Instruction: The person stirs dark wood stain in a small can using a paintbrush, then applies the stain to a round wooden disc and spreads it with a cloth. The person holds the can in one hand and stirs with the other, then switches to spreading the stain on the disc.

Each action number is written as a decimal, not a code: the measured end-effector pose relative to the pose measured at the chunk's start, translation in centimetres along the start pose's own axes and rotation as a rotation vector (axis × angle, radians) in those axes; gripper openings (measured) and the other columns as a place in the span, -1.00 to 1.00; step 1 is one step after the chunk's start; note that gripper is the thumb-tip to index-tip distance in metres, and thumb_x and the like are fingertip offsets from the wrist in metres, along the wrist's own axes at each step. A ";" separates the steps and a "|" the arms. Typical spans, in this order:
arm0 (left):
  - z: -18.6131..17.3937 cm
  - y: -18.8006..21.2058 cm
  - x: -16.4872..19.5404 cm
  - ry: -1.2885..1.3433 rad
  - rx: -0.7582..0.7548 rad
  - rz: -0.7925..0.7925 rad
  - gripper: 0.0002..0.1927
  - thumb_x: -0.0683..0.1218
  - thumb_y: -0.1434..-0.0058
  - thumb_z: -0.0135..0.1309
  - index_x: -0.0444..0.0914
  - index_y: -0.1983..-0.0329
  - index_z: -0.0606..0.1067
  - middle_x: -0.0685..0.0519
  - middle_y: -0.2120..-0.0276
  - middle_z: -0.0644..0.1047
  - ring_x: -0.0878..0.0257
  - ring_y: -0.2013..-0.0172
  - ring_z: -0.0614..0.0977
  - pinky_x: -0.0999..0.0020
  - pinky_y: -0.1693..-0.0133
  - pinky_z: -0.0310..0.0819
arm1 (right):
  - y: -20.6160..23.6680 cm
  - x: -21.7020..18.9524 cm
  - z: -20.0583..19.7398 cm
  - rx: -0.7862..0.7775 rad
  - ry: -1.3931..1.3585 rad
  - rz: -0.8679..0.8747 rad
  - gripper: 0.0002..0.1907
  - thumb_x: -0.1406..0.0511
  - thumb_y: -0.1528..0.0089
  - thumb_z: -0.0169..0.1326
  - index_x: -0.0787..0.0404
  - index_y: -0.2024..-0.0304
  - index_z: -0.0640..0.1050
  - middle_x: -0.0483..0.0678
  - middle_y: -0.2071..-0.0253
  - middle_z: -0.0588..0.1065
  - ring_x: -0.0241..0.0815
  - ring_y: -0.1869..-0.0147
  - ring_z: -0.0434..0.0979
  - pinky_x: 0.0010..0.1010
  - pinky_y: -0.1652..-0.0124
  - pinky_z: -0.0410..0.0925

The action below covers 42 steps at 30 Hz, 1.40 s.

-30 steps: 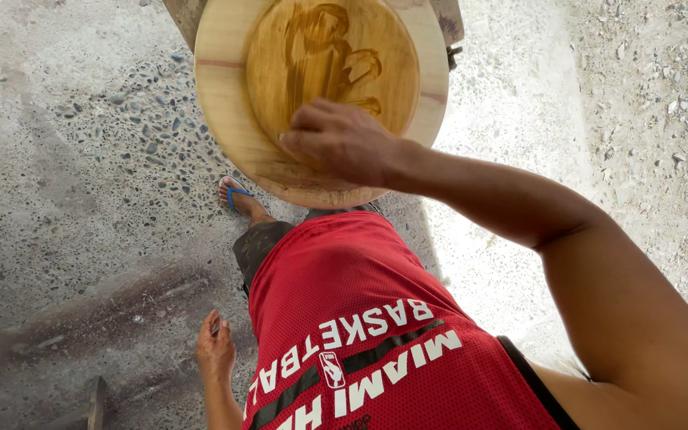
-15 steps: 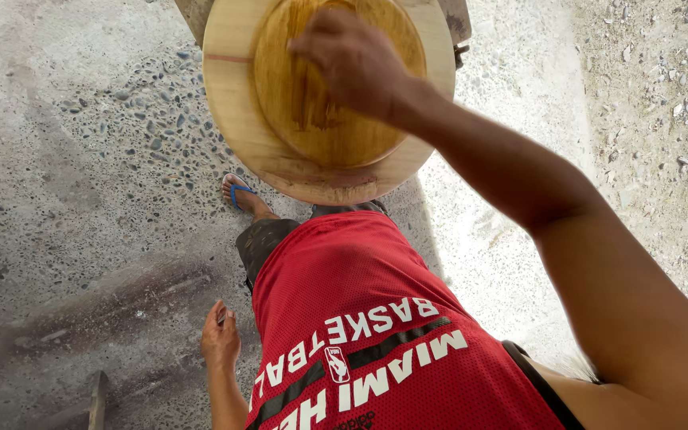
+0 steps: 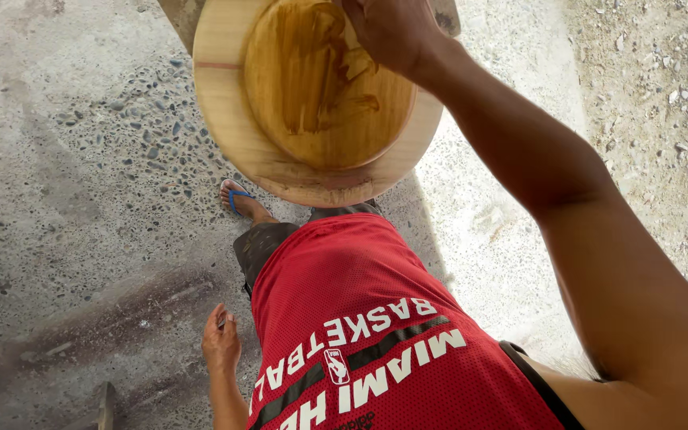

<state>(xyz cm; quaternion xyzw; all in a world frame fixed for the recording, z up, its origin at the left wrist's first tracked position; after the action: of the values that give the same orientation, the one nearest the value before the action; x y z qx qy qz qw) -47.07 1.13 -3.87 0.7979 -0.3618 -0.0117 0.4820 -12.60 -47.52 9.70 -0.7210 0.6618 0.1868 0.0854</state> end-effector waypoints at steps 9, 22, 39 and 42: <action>0.0 0.8 0.4 -0.063 -0.001 -0.120 -0.54 -0.01 -0.43 -0.05 -0.06 -0.39 0.40 0.00 -0.28 0.49 0.04 -0.23 0.54 0.08 -0.21 0.43 | 11.7 -7.4 4.2 0.068 -0.063 -0.536 -0.77 0.41 -0.37 0.10 0.15 -0.06 0.64 -0.06 0.14 0.56 -0.18 0.09 0.55 -0.41 0.17 0.50; -0.1 -0.8 -0.5 0.003 0.025 0.016 -0.54 -0.03 -0.42 -0.04 -0.15 -0.37 0.42 -0.07 -0.24 0.53 0.04 -0.22 0.55 0.11 -0.21 0.43 | 10.0 -9.9 3.8 0.007 -0.010 -0.570 -0.75 0.36 -0.37 0.13 0.11 -0.10 0.63 -0.04 0.07 0.55 -0.15 -0.03 0.57 -0.34 0.00 0.54; 0.1 -0.7 -1.2 -0.019 -0.012 -0.035 -0.54 -0.03 -0.43 -0.08 -0.14 -0.38 0.40 -0.03 -0.27 0.50 0.03 -0.24 0.54 0.08 -0.25 0.40 | -1.2 -9.0 -0.6 -0.005 -0.096 -0.238 -0.81 0.38 -0.45 0.05 0.19 -0.08 0.60 0.04 0.07 0.57 -0.10 0.02 0.61 -0.27 0.10 0.50; -0.2 -0.9 -1.0 0.037 -0.009 -0.068 -0.54 -0.02 -0.42 -0.09 -0.11 -0.38 0.40 -0.01 -0.27 0.49 0.04 -0.24 0.52 0.09 -0.24 0.39 | -2.8 -7.5 0.8 -0.105 -0.026 -0.142 -0.76 0.38 -0.39 0.05 0.20 -0.10 0.59 0.04 0.09 0.58 -0.07 0.06 0.63 -0.20 0.11 0.50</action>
<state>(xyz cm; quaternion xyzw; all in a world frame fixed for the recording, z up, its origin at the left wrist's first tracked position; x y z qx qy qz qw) -47.24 2.13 -4.78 0.8077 -0.3252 -0.0149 0.4916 -10.36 -40.01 11.49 -0.7671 0.5972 0.2241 0.0689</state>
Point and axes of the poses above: each hand's wrist, its own y-axis away from the middle knuckle, its own z-axis out of the palm, x = y × z, the point moved 4 cm from there along -y, towards the middle knuckle
